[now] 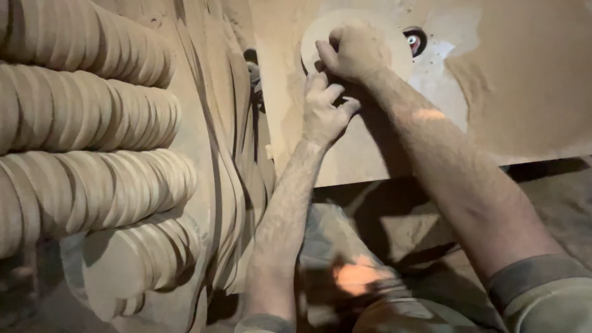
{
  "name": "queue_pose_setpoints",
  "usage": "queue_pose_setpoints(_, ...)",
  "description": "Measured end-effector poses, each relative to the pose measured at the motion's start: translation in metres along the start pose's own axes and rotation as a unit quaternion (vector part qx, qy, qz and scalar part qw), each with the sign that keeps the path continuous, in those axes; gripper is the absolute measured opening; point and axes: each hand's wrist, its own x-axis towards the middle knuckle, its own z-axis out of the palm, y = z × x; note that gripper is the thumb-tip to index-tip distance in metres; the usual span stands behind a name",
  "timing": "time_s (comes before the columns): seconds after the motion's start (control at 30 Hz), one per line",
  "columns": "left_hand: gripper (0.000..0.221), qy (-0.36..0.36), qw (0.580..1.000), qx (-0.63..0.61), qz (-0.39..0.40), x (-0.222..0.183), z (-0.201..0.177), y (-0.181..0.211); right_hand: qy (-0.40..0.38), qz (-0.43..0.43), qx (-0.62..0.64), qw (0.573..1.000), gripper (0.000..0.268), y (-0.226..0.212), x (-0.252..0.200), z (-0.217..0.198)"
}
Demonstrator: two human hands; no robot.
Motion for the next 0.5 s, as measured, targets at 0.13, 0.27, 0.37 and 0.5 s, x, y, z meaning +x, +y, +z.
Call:
queue_pose_setpoints(0.13,0.022,-0.024,1.0,0.012,-0.017,0.013,0.007,-0.008,0.088,-0.007,-0.029,0.996,0.036,-0.006,0.004,-0.001)
queue_pose_setpoints(0.27,0.027,-0.029,0.999,-0.006,-0.034,0.017,-0.006,-0.006,0.067,0.008,-0.016,0.998,0.035,-0.016,0.004,0.003)
queue_pose_setpoints(0.37,0.042,-0.113,0.992,-0.001,-0.05,0.032,-0.025,-0.002,0.072,0.006,0.006,0.997,0.036,-0.015,0.002,-0.004)
queue_pose_setpoints(0.5,0.092,-0.254,0.962,0.091,-0.038,0.075,-0.057,-0.018,0.111,0.0,0.064,0.992,0.037,-0.016,0.0,-0.011)
